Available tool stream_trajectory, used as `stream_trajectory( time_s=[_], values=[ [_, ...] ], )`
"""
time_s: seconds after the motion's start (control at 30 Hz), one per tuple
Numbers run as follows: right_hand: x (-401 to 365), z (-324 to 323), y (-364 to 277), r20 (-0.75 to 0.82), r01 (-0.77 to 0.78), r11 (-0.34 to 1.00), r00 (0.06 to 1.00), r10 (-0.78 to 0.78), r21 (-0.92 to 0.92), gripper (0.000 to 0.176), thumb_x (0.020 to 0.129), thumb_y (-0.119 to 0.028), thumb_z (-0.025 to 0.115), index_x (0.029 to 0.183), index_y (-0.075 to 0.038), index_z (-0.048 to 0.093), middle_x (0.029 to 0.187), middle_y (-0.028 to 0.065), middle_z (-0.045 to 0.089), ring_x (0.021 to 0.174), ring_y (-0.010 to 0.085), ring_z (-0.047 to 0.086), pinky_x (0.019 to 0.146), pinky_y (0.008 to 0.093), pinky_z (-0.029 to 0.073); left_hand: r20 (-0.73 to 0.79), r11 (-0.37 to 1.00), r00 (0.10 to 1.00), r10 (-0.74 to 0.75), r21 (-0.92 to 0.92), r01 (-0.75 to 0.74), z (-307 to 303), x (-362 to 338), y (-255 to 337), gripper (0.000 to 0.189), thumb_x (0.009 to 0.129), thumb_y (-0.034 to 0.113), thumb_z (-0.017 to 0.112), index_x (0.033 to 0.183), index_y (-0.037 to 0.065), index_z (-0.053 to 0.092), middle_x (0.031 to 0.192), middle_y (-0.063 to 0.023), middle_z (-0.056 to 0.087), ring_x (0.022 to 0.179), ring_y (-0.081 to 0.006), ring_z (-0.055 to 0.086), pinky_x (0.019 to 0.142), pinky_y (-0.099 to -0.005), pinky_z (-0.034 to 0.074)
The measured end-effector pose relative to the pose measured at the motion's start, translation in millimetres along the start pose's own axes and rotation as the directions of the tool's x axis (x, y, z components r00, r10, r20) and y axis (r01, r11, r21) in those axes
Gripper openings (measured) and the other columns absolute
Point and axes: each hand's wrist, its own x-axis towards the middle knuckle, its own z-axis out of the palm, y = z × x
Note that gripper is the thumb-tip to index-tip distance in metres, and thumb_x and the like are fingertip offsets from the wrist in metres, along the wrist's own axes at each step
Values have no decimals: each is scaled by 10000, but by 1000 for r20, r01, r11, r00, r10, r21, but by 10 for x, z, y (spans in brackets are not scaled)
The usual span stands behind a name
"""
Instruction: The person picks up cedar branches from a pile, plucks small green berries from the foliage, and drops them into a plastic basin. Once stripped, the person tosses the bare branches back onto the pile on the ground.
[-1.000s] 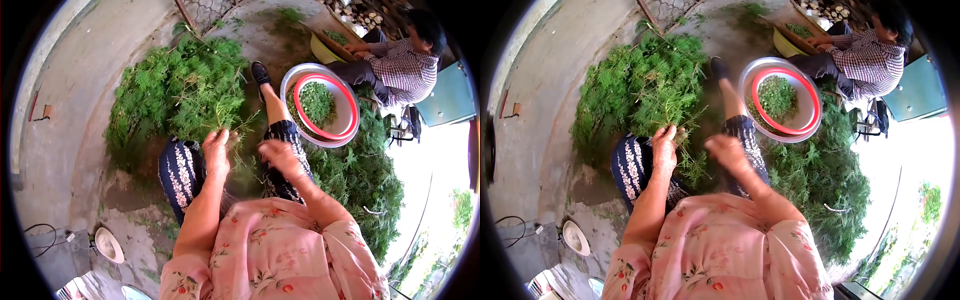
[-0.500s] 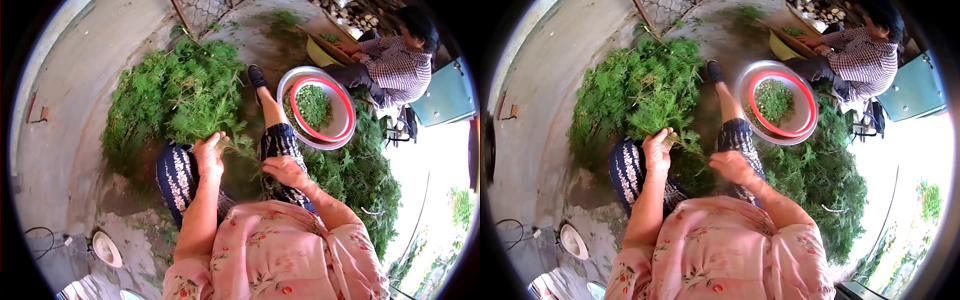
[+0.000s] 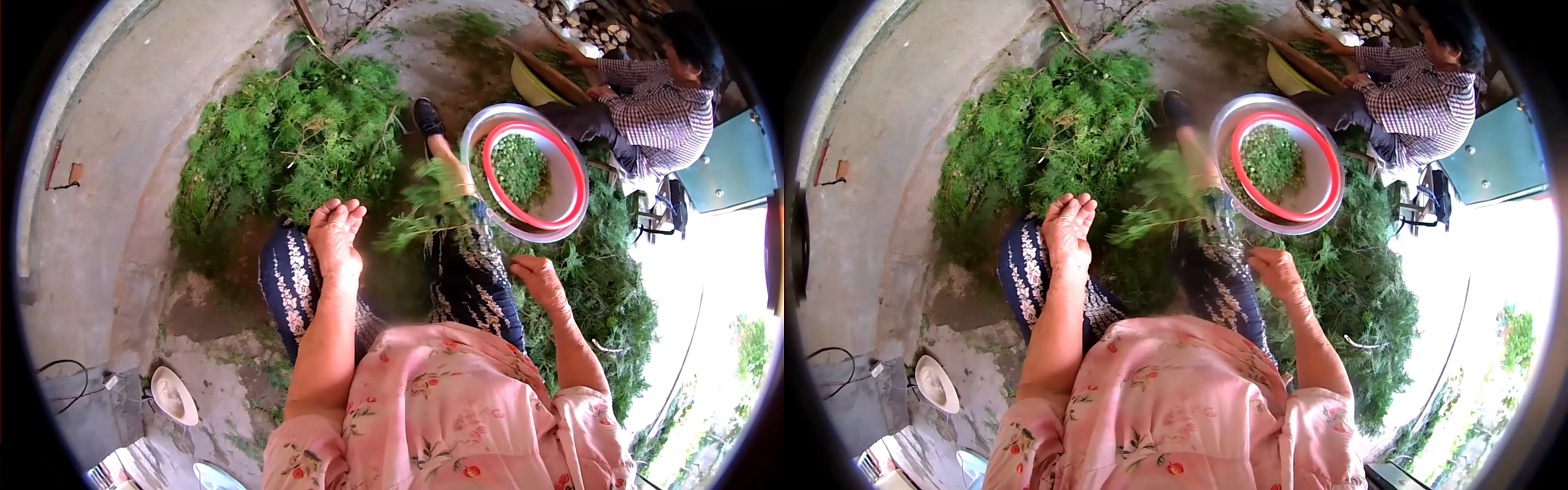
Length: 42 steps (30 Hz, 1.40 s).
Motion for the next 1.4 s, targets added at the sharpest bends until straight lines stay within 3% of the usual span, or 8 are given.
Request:
stream_trajectory(
  time_s=[0.23, 0.37, 0.53, 0.7, 0.97, 1.13, 1.27, 1.4],
  values=[
    [-655, -63, 1377, -206, -326, 941, 918, 338, 92, 182, 805, -139, 586, 851, 34, 621, 635, 36, 569, 580, 93, 485, 545, 274, 403, 2, 998, 999, -50, 37, 50, -17, 29, -30, 93, 836, 24, 565, 916, 65, 540, 827, -93, 638, 677, -181, 615, 692, -290, 512],
    [-1199, 63, 2029, -182, -604, 760, 797, 576, -239, 216, 736, -189, 627, 785, 22, 633, 575, 124, 586, 557, 194, 588, 542, 337, 452, -2, 991, 997, -77, 111, 77, 22, -8, -18, 84, 838, 34, 566, 913, 66, 547, 830, -86, 641, 664, -163, 613, 681, -270, 502],
    [-1294, 84, 2002, -391, -547, 700, 832, 394, -460, 295, 672, -256, 659, 798, 9, 629, 721, 204, 609, 713, 356, 597, 633, 414, 463, 8, 985, 995, -96, 143, 94, 1, 6, -65, 87, 834, 32, 571, 909, 71, 553, 818, -83, 644, 654, -160, 614, 678, -271, 505],
    [-570, 12, 1410, -484, -273, 931, 866, 127, -243, 208, 727, -156, 619, 884, -21, 640, 814, 180, 616, 768, 340, 595, 681, 387, 464, 7, 989, 995, -101, 112, 99, -21, 26, -71, 107, 821, 13, 578, 907, 72, 555, 807, -84, 641, 651, -170, 613, 662, -276, 511],
    [350, 659, -329, -293, 200, 979, 939, -178, 46, 124, 755, -63, 617, 869, -19, 630, 826, 153, 614, 784, 300, 596, 728, 337, 471, -41, 995, 998, -42, 84, 46, -122, 43, 153, 72, 839, 46, 573, 895, 91, 567, 823, -73, 651, 666, -161, 613, 670, -293, 503],
    [328, 1349, -245, 30, 383, 923, 923, -384, 43, 152, 740, -86, 630, 881, -29, 627, 813, 163, 595, 771, 328, 591, 685, 375, 487, -93, 999, 996, -2, 47, 6, -269, 61, 322, 60, 849, 89, 584, 906, 94, 566, 831, -74, 651, 671, -157, 609, 681, -295, 500],
    [221, 1475, -176, 296, 283, 955, 923, -247, -85, 229, 747, -157, 629, 942, -36, 631, 917, 165, 603, 902, 331, 575, 793, 388, 468, -67, 999, 997, 32, -1, -32, -405, 62, 428, 82, 842, 110, 601, 917, 97, 570, 832, -73, 649, 683, -154, 607, 691, -296, 498],
    [261, 1501, -153, 195, 249, 968, 952, -238, -35, 182, 721, -87, 642, 884, -8, 632, 833, 162, 617, 798, 314, 598, 721, 356, 484, -67, 998, 997, 39, -47, -42, -454, 55, 519, 111, 835, 151, 621, 897, 92, 550, 813, -65, 638, 666, -148, 594, 678, -278, 500]
  ],
)
